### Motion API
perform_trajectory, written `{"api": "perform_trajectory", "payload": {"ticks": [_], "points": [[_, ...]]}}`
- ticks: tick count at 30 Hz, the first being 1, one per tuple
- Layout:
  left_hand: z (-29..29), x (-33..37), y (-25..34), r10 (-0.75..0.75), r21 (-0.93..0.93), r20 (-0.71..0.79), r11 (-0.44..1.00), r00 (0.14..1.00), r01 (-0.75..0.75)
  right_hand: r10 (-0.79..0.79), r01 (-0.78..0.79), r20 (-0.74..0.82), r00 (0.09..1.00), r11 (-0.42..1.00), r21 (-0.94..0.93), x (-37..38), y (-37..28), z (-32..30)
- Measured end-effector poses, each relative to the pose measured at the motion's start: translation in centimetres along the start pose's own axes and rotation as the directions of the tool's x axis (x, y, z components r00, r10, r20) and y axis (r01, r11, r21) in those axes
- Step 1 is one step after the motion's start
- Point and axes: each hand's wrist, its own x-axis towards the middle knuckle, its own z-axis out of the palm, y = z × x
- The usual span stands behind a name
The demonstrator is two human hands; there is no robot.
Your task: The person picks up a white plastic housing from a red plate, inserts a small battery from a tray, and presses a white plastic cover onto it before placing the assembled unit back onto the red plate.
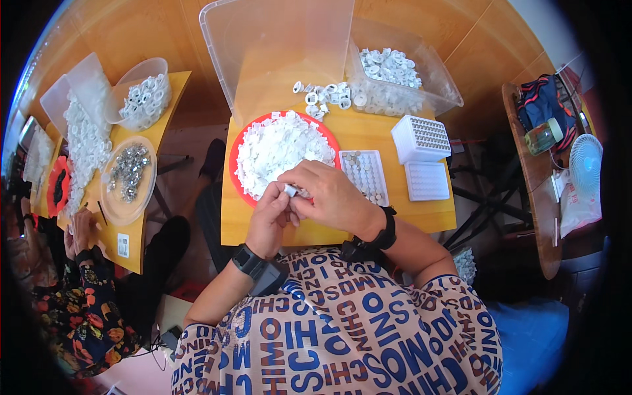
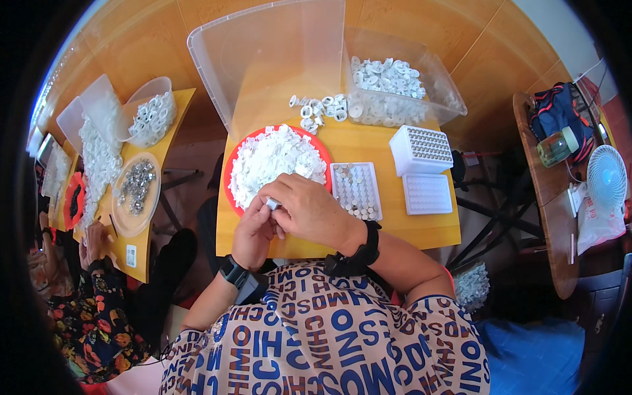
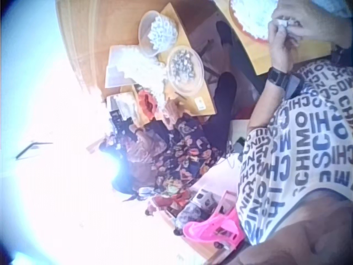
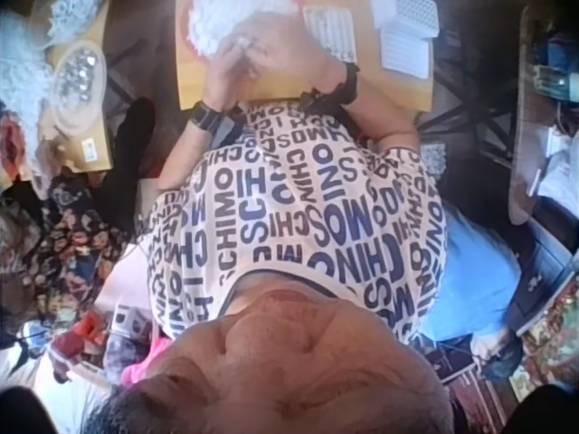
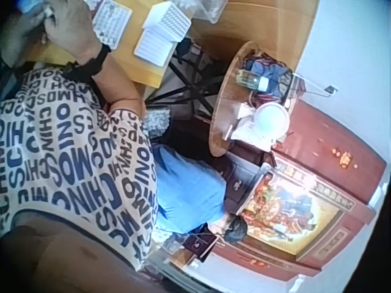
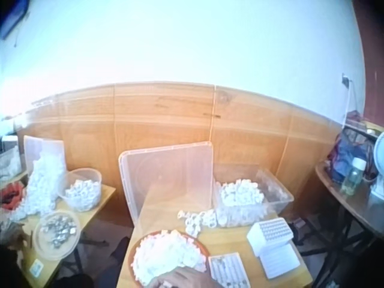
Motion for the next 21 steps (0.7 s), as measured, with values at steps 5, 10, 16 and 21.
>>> {"api": "perform_trajectory", "payload": {"ticks": [5,10,16,21], "points": [[-0.5,-1.2,0.5,0.035,-0.070,0.105,0.997,0.994,-0.028,0.118,-0.117,-0.002,0.993,0.980,0.159,-0.4,-0.7,0.4],[-1.3,-1.6,0.3,0.089,-0.098,0.105,0.992,0.990,-0.079,-0.046,0.045,-0.040,0.998,0.999,-0.018,-0.1,-1.5,0.8],[-1.5,-2.0,0.4,0.115,-0.179,0.126,0.979,0.985,-0.092,0.053,-0.049,-0.040,0.998,0.996,0.081,-0.1,-2.5,0.3],[-1.4,-2.2,0.6,0.121,-0.168,0.115,0.981,0.986,-0.101,0.052,-0.051,-0.009,0.999,0.993,0.110,-0.1,-2.8,0.3]]}}
